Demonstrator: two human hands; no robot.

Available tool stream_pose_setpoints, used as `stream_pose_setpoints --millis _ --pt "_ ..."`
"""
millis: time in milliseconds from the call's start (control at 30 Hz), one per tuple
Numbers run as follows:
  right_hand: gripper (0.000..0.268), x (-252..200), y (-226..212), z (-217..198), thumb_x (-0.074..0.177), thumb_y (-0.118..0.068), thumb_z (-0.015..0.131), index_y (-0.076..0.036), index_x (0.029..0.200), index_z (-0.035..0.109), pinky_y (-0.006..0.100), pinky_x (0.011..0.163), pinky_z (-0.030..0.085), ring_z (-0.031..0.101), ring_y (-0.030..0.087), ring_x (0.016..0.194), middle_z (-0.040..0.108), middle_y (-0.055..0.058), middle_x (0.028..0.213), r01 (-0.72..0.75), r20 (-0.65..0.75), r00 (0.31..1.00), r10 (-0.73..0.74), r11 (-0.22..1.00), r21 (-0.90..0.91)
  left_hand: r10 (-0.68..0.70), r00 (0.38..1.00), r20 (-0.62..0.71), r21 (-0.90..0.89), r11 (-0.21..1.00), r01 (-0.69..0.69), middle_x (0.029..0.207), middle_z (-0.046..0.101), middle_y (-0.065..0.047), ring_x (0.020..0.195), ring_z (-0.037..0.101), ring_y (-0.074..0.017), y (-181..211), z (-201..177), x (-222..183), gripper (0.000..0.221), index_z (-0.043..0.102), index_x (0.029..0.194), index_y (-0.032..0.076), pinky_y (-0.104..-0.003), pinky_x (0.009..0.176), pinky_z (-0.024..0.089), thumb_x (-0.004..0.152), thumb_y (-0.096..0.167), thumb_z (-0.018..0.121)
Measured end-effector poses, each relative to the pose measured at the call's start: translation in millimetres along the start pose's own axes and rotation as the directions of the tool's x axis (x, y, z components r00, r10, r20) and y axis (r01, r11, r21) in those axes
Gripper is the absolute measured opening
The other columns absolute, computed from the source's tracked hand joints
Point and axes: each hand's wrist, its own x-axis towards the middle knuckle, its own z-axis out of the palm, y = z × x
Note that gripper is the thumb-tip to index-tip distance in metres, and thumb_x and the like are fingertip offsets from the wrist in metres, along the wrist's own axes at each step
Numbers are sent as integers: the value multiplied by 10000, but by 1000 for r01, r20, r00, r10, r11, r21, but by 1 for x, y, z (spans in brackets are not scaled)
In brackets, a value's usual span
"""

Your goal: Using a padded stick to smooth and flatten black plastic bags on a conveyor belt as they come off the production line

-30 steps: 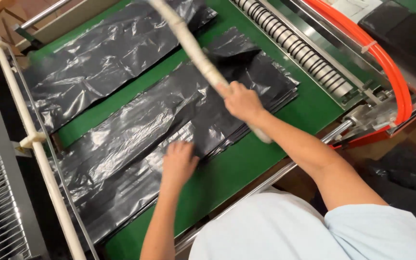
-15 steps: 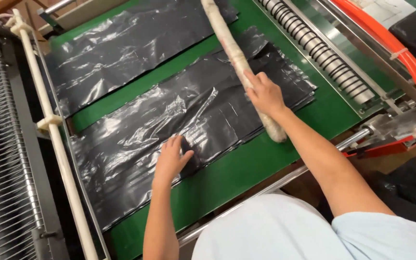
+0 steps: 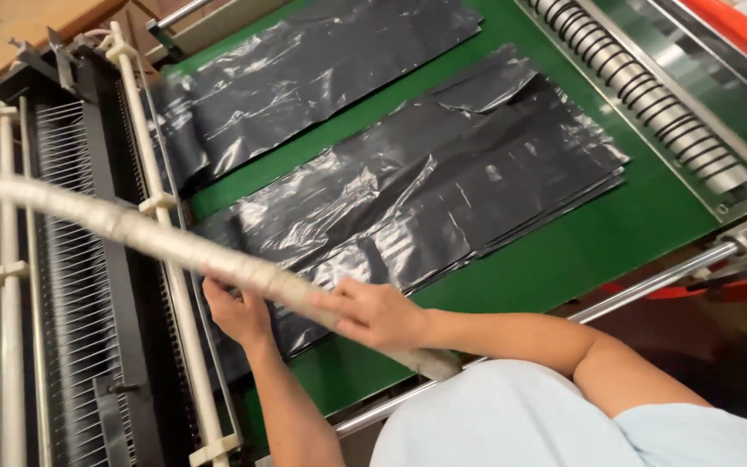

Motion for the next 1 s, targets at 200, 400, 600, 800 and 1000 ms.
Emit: stream_pose_setpoints --millis 200,400,600,800,1000 --pt "469 6 30 -10 949 -332 509 -257 1410 553 414 625 563 649 315 774 563 60 996 49 12 999 -48 972 -231 82 981 178 96 990 -100 951 684 -84 874 702 -257 14 8 0 224 648 1116 92 -401 748 573 900 153 639" --pt "256 -11 162 -88 881 -433 577 -244 1051 614 352 670 570 715 293 778 663 -8 972 -468 -314 884 346 662 -586 54 827 560 360 883 -301 1313 577 -30 1282 503 -295 28 31 -23 490 589 1291 183 -537 888 575 872 425 672" --pt "533 -40 135 -163 966 -324 543 -279 1494 482 501 775 568 687 380 956 623 157 1081 -631 -419 773 476 515 -580 -84 668 740 389 864 -321 1514 457 -12 1455 348 -306 61 36 -31 641 509 1405 202 -640 1060 440 878 541 647" --pt "535 -40 117 -156 978 -276 538 -228 1503 448 511 672 564 658 403 841 508 105 1025 -577 -393 817 423 615 -537 -130 537 834 393 822 -412 1571 381 -10 1498 273 -305 73 48 -41 724 461 1448 244 -637 1081 418 843 589 660" --pt "530 -43 150 -157 973 -280 537 -232 1492 440 512 708 552 664 397 860 506 98 1011 -646 -375 762 528 572 -505 -104 490 866 351 823 -447 1483 478 6 1458 360 -287 62 54 -47 655 551 1363 274 -562 1058 466 811 597 695"
